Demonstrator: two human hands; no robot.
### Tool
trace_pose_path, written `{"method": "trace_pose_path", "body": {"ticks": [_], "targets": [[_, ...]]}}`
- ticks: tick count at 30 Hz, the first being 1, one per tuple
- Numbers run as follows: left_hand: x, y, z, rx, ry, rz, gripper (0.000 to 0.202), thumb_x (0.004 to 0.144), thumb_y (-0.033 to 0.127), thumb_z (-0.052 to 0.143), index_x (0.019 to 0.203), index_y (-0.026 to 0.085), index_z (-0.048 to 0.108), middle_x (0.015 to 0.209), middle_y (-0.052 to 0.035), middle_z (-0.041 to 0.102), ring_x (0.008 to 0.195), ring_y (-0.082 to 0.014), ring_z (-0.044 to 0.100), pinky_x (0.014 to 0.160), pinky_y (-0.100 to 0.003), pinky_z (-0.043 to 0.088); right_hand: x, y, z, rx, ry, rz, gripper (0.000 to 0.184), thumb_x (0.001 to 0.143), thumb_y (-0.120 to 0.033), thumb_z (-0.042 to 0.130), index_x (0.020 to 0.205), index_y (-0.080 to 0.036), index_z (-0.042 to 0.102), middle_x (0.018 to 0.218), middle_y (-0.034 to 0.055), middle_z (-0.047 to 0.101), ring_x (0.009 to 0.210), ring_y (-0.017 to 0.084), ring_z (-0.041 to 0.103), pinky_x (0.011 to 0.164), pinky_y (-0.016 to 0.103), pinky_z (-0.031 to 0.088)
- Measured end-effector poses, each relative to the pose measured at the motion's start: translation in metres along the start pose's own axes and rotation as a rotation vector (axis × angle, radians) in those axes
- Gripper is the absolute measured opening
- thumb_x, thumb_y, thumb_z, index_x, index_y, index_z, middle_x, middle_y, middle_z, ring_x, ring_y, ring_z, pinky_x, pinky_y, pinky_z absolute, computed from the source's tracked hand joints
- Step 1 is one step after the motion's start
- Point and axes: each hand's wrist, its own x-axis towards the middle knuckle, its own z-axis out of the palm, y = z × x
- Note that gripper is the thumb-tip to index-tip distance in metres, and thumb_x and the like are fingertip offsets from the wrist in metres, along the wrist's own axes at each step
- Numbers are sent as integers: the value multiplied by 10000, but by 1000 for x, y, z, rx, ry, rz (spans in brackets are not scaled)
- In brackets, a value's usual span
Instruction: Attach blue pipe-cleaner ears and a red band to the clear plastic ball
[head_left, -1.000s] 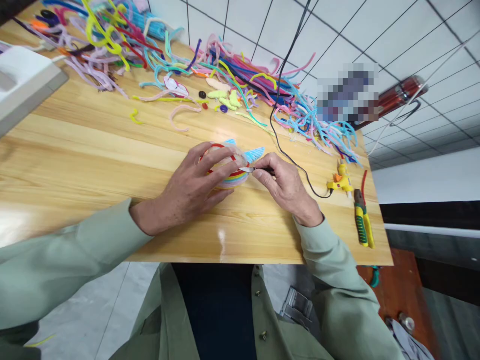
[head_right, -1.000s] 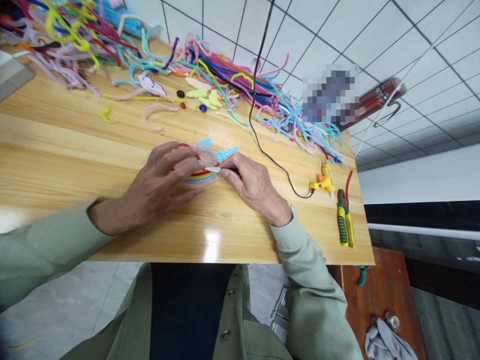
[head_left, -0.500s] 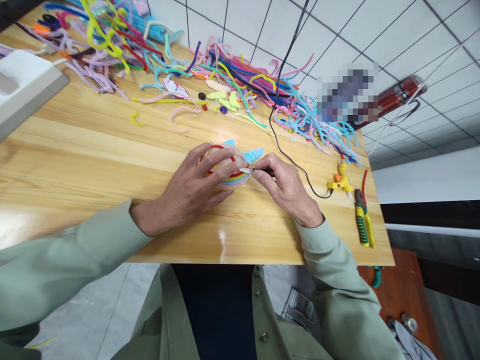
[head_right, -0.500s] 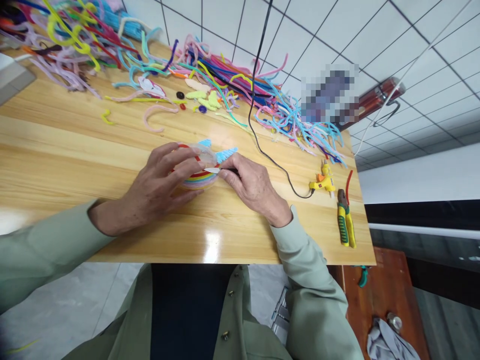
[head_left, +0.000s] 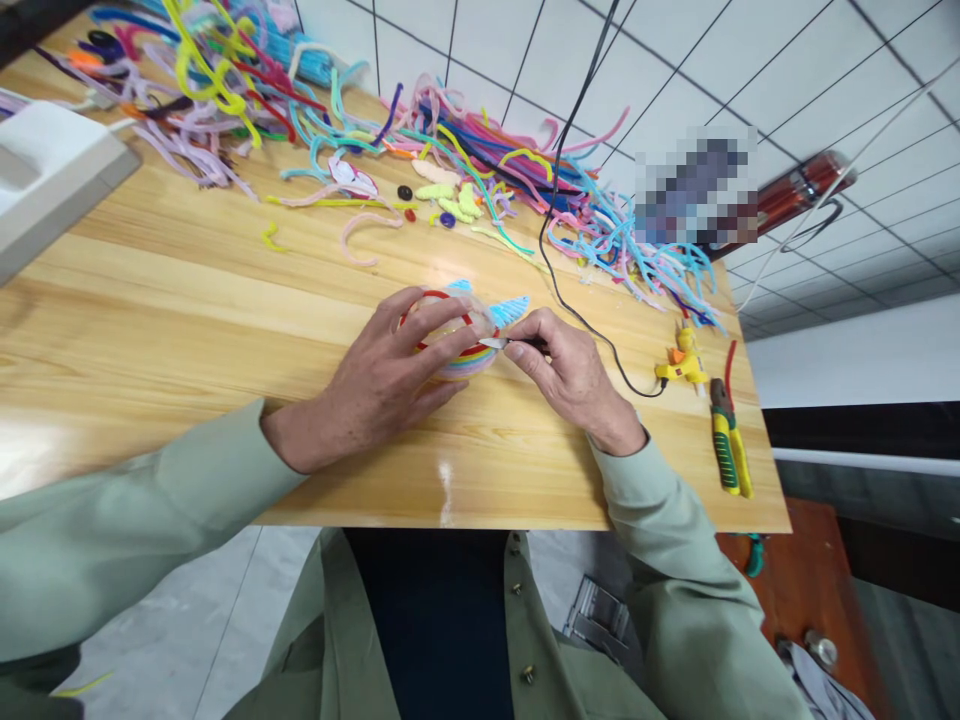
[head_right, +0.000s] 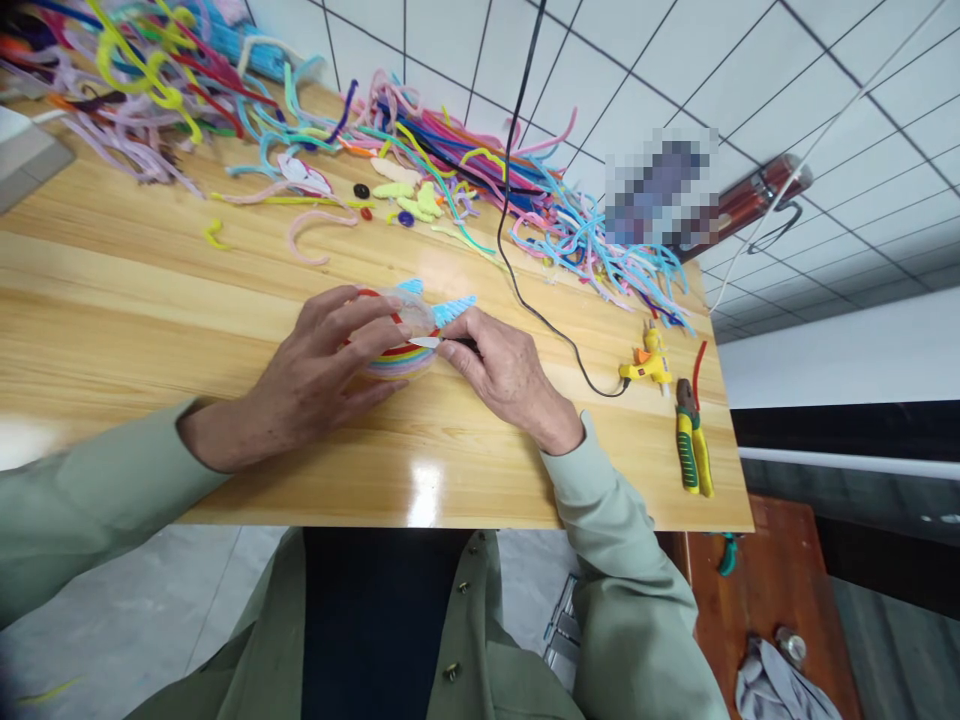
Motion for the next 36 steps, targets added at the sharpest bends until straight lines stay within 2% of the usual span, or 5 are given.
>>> {"method": "trace_pose_path", "body": {"ticks": [7,12,17,23,36], "targets": [[0,-2,3,-15,24,4,617,1075,234,691,1638,356,470,1549,-96,688,1446,-288,659,1278,-552,554,0,-1,1,-5,6,5,268,1167,-471,591,1087,-245,711,977,29,791,812,178,681,790,318,530],[2,-2,0,45,10,61,586,1071,239,707,1612,256,482,1533,-148,685,1442,-307,644,1270,-559,570,1,-1,0,-16,-11,-3,244,1163,-444,606,1080,-240,710,972,27,784,800,171,670,784,315,521],[2,-1,0,37,-6,28,557,1102,282,658,1624,321,469,1553,-102,674,1462,-305,644,1256,-565,586,1,0,0,-23,-7,-3,266,1166,-465,593,1075,-245,711,965,29,779,816,181,672,781,320,516],[2,-1,-1,45,20,59,553,1083,270,688,1602,248,497,1527,-133,686,1430,-310,656,1249,-559,593,1,-1,-1,-35,-15,1,249,1165,-446,599,1084,-240,715,985,34,784,811,178,669,787,321,514],[-1,-1,1,34,-19,4,541,1088,301,685,1586,294,473,1551,-103,681,1472,-299,639,1272,-549,571,1,-2,-2,-35,-16,-7,259,1169,-452,596,1080,-236,707,972,26,778,784,165,655,763,312,503]]}}
